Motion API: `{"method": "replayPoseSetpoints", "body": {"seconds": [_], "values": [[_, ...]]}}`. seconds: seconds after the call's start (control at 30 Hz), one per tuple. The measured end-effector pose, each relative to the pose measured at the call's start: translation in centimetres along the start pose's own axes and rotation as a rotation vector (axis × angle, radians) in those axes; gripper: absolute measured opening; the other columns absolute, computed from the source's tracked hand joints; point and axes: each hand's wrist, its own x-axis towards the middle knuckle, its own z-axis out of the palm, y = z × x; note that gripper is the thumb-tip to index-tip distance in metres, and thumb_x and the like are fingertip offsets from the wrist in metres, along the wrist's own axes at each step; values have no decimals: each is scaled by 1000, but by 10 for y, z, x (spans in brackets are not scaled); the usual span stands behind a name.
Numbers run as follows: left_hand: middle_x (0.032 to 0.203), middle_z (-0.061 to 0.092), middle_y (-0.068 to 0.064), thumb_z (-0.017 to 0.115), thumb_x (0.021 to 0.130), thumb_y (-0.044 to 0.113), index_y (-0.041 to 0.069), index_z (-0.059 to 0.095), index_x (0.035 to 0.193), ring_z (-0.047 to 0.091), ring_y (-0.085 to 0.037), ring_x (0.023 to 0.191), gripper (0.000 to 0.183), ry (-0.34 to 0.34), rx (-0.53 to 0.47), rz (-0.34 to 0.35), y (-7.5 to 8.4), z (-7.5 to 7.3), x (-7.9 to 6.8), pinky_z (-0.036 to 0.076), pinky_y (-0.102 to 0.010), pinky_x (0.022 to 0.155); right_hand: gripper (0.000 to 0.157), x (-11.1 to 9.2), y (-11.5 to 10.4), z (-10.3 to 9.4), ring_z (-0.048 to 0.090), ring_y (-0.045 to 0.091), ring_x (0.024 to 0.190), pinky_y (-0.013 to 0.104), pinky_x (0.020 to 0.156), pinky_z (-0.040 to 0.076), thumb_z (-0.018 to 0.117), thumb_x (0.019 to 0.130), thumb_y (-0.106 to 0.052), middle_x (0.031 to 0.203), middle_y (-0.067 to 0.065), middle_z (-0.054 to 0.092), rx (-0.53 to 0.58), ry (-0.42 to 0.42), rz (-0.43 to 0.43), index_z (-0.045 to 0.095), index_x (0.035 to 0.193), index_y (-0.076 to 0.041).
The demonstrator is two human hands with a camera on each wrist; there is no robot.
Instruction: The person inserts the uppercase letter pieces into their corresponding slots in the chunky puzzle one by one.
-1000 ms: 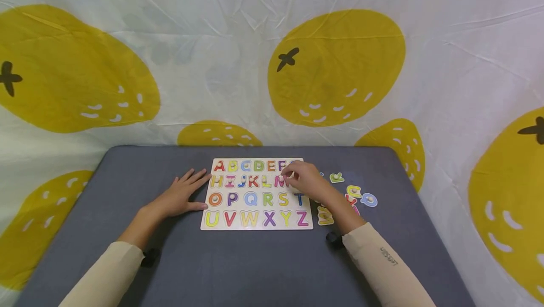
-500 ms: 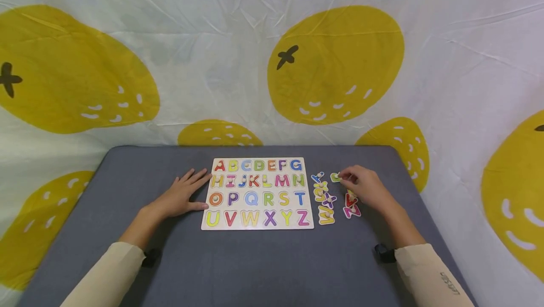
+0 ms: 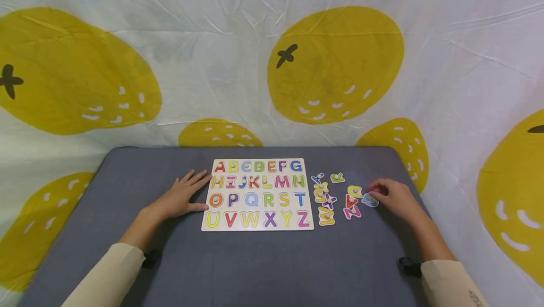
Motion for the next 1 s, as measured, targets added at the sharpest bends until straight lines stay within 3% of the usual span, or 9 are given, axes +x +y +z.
{"method": "replayPoseSetpoints", "body": {"seconds": [0.6, 1.0], "values": [[172, 24, -9, 76, 88, 58, 23, 29, 165, 13, -47, 158, 97, 4, -8, 0, 2, 0, -2, 13, -77, 118, 22, -2, 8, 11, 50, 8, 74, 24, 67, 39, 78, 93, -31, 79, -4, 59, -1, -115, 88, 71, 98, -11], [172, 23, -10, 76, 88, 57, 22, 29, 165, 12, -47, 158, 97, -5, -9, -3, 3, -2, -1, 12, -78, 118, 18, 8, -12, 0, 50, 10, 74, 25, 66, 41, 80, 92, -29, 78, -5, 60, -19, -86, 55, 72, 94, -12]]}}
